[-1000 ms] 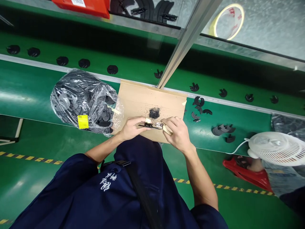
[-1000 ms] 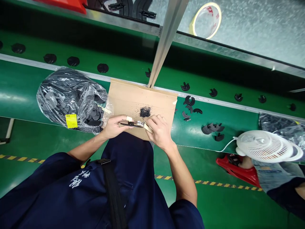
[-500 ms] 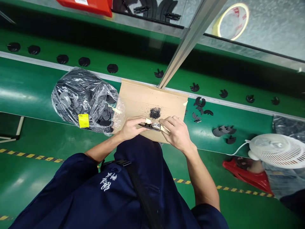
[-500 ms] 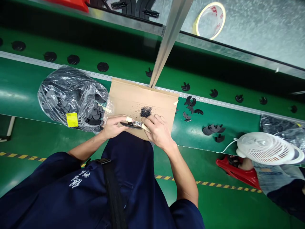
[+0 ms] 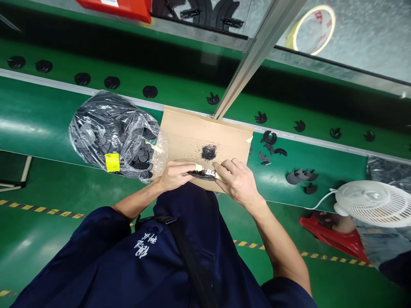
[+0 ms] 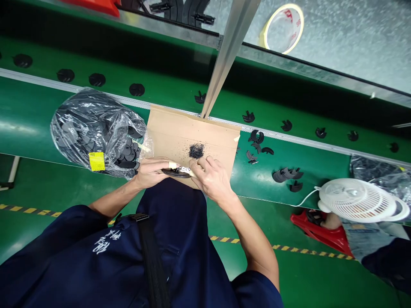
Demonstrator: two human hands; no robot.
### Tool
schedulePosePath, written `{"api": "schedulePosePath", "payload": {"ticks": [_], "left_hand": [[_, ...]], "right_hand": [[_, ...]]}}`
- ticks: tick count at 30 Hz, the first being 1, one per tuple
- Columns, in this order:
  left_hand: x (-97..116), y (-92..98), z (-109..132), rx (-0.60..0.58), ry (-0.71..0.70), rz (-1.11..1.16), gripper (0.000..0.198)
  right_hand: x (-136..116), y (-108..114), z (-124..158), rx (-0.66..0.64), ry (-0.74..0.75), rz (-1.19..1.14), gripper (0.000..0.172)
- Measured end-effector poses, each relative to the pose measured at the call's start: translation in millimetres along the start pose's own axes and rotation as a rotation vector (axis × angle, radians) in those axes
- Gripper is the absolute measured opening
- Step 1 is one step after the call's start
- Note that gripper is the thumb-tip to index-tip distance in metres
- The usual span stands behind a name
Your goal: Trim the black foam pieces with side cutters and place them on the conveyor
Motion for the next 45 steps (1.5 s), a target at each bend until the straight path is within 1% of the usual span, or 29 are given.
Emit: {"api": "schedulePosePath", "payload": {"ticks": [3,6,9,11,13,16,18,20,22,23,24,26,27,28,30,31,33,34,36,39,42,44,45], "left_hand": [[3.8,1.1,0.1,0.003,-0.022,0.004,0.016],[1.9,-0.5,2.7,-0.019,0.003,0.004,0.015],[-2.5,-1.4,4.9,-0.030,0.036,-0.007,0.015],[-5.2,-0.8,5.3,-0.035,0.046,-0.014,0.015],[-7.9,1.0,5.1,-0.041,0.053,-0.011,0.015],[-12.2,1.9,4.0,-0.062,0.052,-0.015,0.018],[-16.6,-4.2,3.4,-0.107,0.041,-0.031,0.023],[-24.1,-18.0,3.8,-0.182,0.023,-0.046,0.028],[-37.6,-37.1,5.8,-0.274,0.017,-0.071,0.028],[-47.7,-47.3,7.5,-0.322,0.032,-0.096,0.027],[-60.2,-57.3,10.0,-0.373,0.069,-0.125,0.026],[-91.8,-72.7,17.8,-0.465,0.224,-0.193,0.024],[-107.2,-76.5,21.8,-0.489,0.307,-0.229,0.023],[-119.4,-78.1,24.4,-0.496,0.356,-0.256,0.021],[-139.9,-75.7,25.5,-0.486,0.425,-0.303,0.014],[-148.9,-72.3,23.1,-0.474,0.444,-0.323,0.015],[-168.5,-62.5,11.9,-0.447,0.488,-0.370,0.029],[-179.2,-56.8,2.4,-0.431,0.506,-0.396,0.037],[-202.6,-45.7,-24.9,-0.399,0.531,-0.455,0.045],[-239.6,-31.5,-79.2,-0.346,0.537,-0.556,0.038],[-274.8,-19.1,-129.6,-0.294,0.550,-0.662,0.032],[-294.8,-13.3,-150.8,-0.271,0.558,-0.715,0.032],[-303.8,-11.7,-156.7,-0.265,0.564,-0.735,0.033]], "right_hand": [[-2.0,-3.0,1.8,-0.023,-0.005,0.011,0.033],[-0.9,-8.1,3.4,-0.034,-0.046,-0.031,0.031],[3.4,-13.0,3.5,0.002,-0.080,-0.127,0.027],[9.5,-16.5,3.0,0.027,-0.106,-0.140,0.025],[18.1,-20.4,2.7,0.026,-0.146,-0.082,0.026],[28.9,-25.4,2.1,-0.016,-0.198,0.049,0.028],[30.8,-28.0,0.4,-0.048,-0.192,0.096,0.027],[31.5,-31.6,-2.2,-0.073,-0.171,0.099,0.025],[36.6,-38.6,-4.0,-0.104,-0.179,0.068,0.024],[41.9,-43.9,-4.1,-0.125,-0.204,0.040,0.023],[48.7,-50.7,-3.1,-0.150,-0.242,0.004,0.022],[63.9,-67.6,2.7,-0.208,-0.336,-0.083,0.019],[71.7,-76.2,7.6,-0.224,-0.389,-0.112,0.018],[78.9,-83.3,13.3,-0.217,-0.442,-0.133,0.017],[86.3,-98.4,27.0,-0.196,-0.505,-0.223,0.019],[86.8,-106.5,34.6,-0.190,-0.524,-0.294,0.021],[85.4,-124.2,51.3,-0.212,-0.578,-0.429,0.025],[85.1,-133.5,60.5,-0.242,-0.627,-0.472,0.027],[85.3,-149.8,77.2,-0.301,-0.739,-0.531,0.034],[85.9,-163.4,91.4,-0.330,-0.842,-0.584,0.041],[88.7,-168.0,96.6,-0.312,-0.889,-0.623,0.042],[90.7,-169.2,98.2,-0.284,-0.897,-0.648,0.043],[91.8,-170.0,99.2,-0.270,-0.901,-0.655,0.044]]}}
Point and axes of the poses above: each hand's wrist, its own z-axis away from the middle knuckle, its own y-axis out of the back of the hand, x = y × z, the point moved 8 cm from there along -z, towards the middle knuckle, and after that the axes turned 9 degrees about x, right-handed, at the moved point
